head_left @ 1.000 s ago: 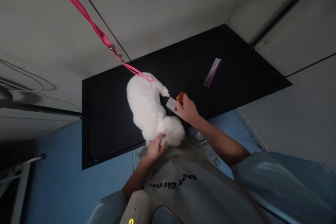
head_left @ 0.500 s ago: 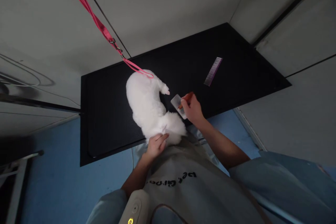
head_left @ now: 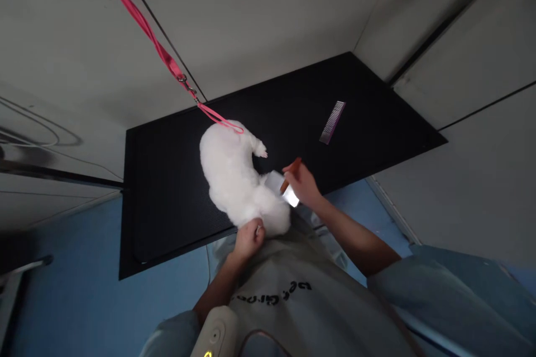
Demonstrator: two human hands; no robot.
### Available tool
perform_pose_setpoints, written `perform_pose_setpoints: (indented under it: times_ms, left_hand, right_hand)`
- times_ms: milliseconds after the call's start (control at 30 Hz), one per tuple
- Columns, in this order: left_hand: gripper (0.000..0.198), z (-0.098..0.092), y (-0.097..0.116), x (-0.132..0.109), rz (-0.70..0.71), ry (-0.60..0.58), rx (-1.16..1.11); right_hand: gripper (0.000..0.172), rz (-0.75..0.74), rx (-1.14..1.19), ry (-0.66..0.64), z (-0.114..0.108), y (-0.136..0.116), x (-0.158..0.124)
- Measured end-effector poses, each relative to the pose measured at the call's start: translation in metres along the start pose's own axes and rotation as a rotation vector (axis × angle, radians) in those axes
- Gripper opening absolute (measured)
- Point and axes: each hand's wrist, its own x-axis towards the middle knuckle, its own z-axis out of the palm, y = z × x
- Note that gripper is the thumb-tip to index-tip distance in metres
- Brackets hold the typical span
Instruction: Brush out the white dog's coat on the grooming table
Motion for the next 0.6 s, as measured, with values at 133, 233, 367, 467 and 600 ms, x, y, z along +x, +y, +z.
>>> perform_pose_setpoints:
  times_ms: [133, 233, 367, 467, 600]
  left_hand:
    - [0.016, 0.002, -0.003, 0.0, 0.026, -0.012, 0.009]
    - [0.014, 0.001, -0.004, 0.0, 0.047, -0.006, 0.027]
    - [0.013, -0.001, -0.005, -0.001, 0.042, -0.065, 0.113]
    - [0.012, 0.0, -0.007, -0.002, 0.043, -0.1, 0.141]
    - [0.021, -0.001, -0.011, -0.003, 0.075, -0.128, 0.102]
  right_hand:
    - [0.018, -0.067, -0.015, 0.075, -0.002, -0.005, -0.003]
    - [0.014, -0.004, -0.016, -0.171, 0.004, -0.005, -0.002]
    - [0.018, -0.014, -0.124, 0.103, 0.001, -0.003, 0.008]
    - [0.016, -0.047, -0.081, -0.12, 0.001, -0.006, 0.011]
    - [0.014, 0.011, -0.172, -0.049, 0.002, -0.009, 0.018]
